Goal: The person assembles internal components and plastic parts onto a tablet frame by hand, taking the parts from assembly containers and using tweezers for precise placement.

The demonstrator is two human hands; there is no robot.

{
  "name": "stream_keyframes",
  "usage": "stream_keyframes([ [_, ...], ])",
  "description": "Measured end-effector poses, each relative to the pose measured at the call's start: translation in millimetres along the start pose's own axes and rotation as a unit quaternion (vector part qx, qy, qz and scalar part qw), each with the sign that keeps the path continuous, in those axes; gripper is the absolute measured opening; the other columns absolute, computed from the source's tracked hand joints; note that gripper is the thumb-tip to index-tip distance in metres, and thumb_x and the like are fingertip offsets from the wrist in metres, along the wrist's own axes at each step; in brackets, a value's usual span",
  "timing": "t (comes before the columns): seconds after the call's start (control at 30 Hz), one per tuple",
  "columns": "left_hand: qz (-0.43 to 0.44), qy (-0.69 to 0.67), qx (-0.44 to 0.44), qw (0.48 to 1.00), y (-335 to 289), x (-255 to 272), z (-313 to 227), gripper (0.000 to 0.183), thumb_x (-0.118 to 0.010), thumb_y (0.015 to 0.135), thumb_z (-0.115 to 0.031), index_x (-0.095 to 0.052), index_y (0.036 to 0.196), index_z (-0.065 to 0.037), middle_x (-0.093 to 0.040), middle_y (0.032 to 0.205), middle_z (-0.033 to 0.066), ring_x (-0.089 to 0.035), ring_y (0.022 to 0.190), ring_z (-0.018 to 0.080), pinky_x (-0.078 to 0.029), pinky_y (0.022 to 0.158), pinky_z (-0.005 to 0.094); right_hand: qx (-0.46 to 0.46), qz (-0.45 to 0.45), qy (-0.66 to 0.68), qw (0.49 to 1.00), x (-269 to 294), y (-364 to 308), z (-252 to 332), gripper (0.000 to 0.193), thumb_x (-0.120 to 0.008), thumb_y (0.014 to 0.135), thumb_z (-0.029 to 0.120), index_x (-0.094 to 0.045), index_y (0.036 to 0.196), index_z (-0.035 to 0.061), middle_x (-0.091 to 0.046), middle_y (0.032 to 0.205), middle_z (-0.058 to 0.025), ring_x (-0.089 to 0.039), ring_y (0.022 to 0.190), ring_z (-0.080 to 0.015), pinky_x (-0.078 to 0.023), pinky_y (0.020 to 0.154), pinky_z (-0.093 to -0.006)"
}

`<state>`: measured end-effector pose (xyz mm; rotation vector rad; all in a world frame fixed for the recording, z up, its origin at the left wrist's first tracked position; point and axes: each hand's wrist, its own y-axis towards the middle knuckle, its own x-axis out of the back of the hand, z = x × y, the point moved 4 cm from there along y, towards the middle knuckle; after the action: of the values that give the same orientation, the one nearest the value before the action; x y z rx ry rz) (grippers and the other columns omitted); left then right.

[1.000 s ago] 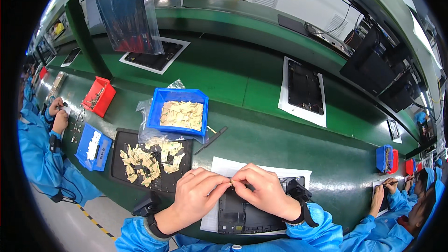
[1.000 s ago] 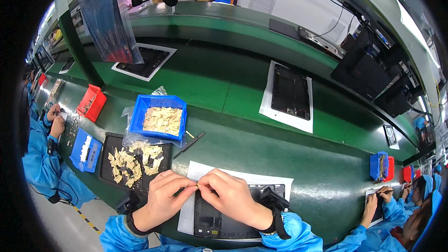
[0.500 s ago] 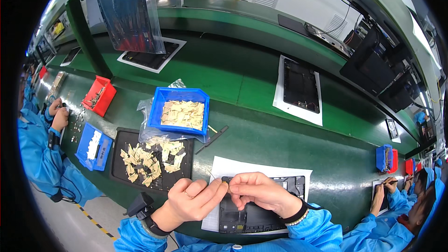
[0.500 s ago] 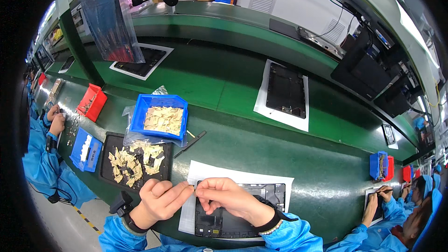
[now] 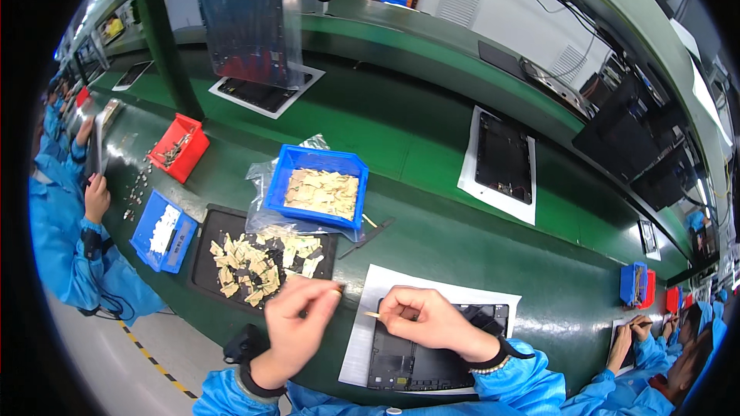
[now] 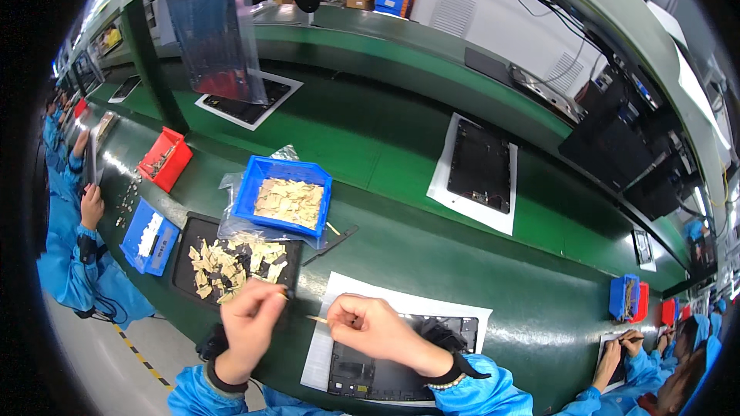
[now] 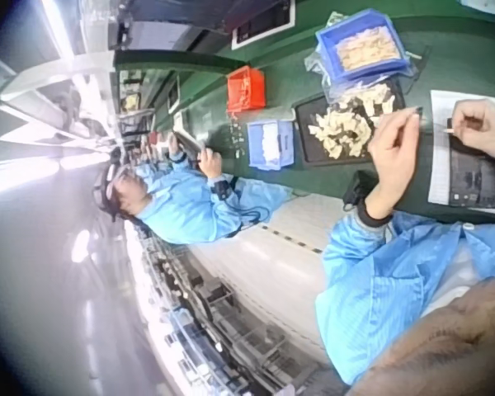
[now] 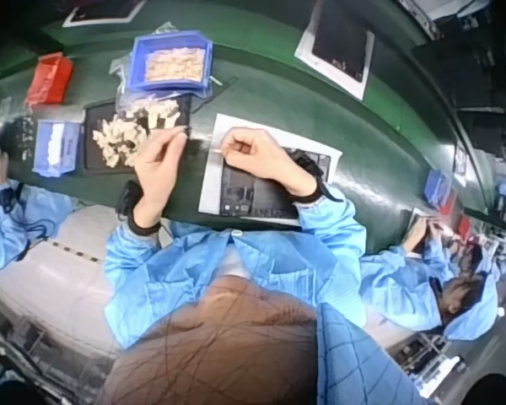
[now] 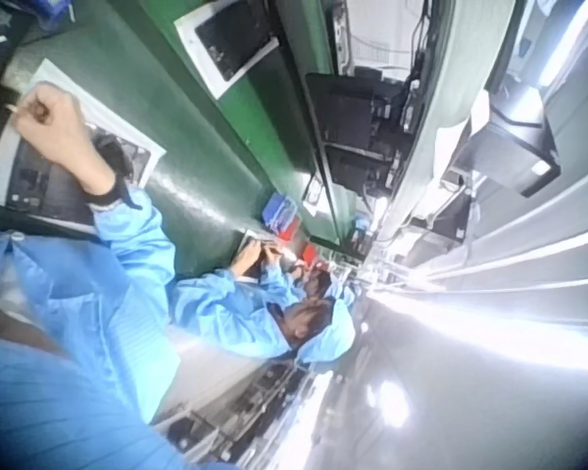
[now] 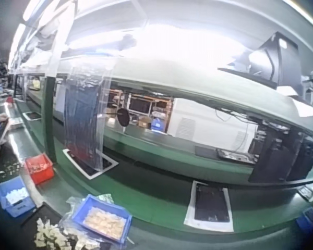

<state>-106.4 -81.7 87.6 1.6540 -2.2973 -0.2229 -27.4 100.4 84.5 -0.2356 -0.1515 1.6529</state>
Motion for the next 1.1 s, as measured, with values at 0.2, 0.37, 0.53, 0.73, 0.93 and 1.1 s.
stream_keyframes([
  [0.2, 0.058, 0.219, -0.183, 0.957, 18, 7, -34, 0.019, -0.07, 0.079, 0.001, -0.071, 0.098, 0.001, -0.067, 0.077, 0.0104, -0.061, 0.068, 0.0237, -0.047, 0.063, 0.0317, 0.306, -0.184, -0.294, 0.886, 16, 59, 89, 0.006, -0.062, 0.081, 0.007, -0.06, 0.082, 0.0024, -0.056, 0.075, -0.0105, -0.059, 0.063, -0.0246, -0.046, 0.057, -0.0333],
  [0.37, 0.108, 0.205, -0.078, 0.97, 12, -20, -22, 0.054, -0.072, 0.08, -0.006, -0.054, 0.131, -0.003, -0.067, 0.075, 0.0094, -0.062, 0.063, 0.0221, -0.05, 0.06, 0.0327, 0.184, -0.205, -0.495, 0.824, 44, 113, 59, 0.016, -0.064, 0.084, 0.018, -0.065, 0.084, 0.0024, -0.065, 0.087, -0.0149, -0.065, 0.079, -0.0342, -0.051, 0.069, -0.041],
  [0.53, 0.192, 0.113, 0.056, 0.973, 4, -27, -14, 0.058, -0.072, 0.082, -0.009, -0.048, 0.134, -0.006, -0.068, 0.074, 0.0079, -0.062, 0.059, 0.0159, -0.05, 0.057, 0.0295, 0.179, -0.071, -0.304, 0.933, 36, 20, 35, 0.011, -0.067, 0.087, 0.013, -0.068, 0.091, 0.0027, -0.066, 0.084, -0.0074, -0.062, 0.07, -0.0155, -0.048, 0.062, -0.0281],
  [0.73, 0.284, 0.114, 0.018, 0.952, 0, -63, -31, 0.054, -0.07, 0.083, -0.004, -0.048, 0.132, -0.004, -0.07, 0.076, 0.0051, -0.063, 0.063, 0.0091, -0.049, 0.058, 0.0244, 0.154, -0.064, -0.238, 0.957, 39, -36, 14, 0.012, -0.07, 0.085, 0.007, -0.068, 0.096, 0.0032, -0.062, 0.091, -0.0053, -0.058, 0.069, -0.0104, -0.044, 0.053, -0.0225],
  [0.93, 0.24, -0.009, 0.071, 0.968, -10, -78, -13, 0.049, -0.068, 0.087, -0.013, -0.048, 0.132, -0.006, -0.07, 0.084, 0.0039, -0.061, 0.063, 0.0141, -0.05, 0.06, 0.0285, 0.25, -0.148, -0.281, 0.915, 48, -57, 14, 0.007, -0.07, 0.082, 0.002, -0.068, 0.089, 0.0027, -0.061, 0.086, -0.0053, -0.058, 0.07, -0.0105, -0.045, 0.053, -0.0228],
  [1.1, 0.271, -0.073, 0.212, 0.936, -31, -80, -6, 0.022, -0.068, 0.088, -0.014, -0.068, 0.107, -0.002, -0.069, 0.084, 0.0027, -0.055, 0.062, 0.0076, -0.047, 0.059, 0.0239, 0.077, -0.121, -0.04, 0.989, 58, -52, -8, 0.007, -0.068, 0.087, 0.006, -0.065, 0.084, -0.0004, -0.061, 0.085, -0.0029, -0.055, 0.07, -0.0067, -0.045, 0.066, -0.0212],
])
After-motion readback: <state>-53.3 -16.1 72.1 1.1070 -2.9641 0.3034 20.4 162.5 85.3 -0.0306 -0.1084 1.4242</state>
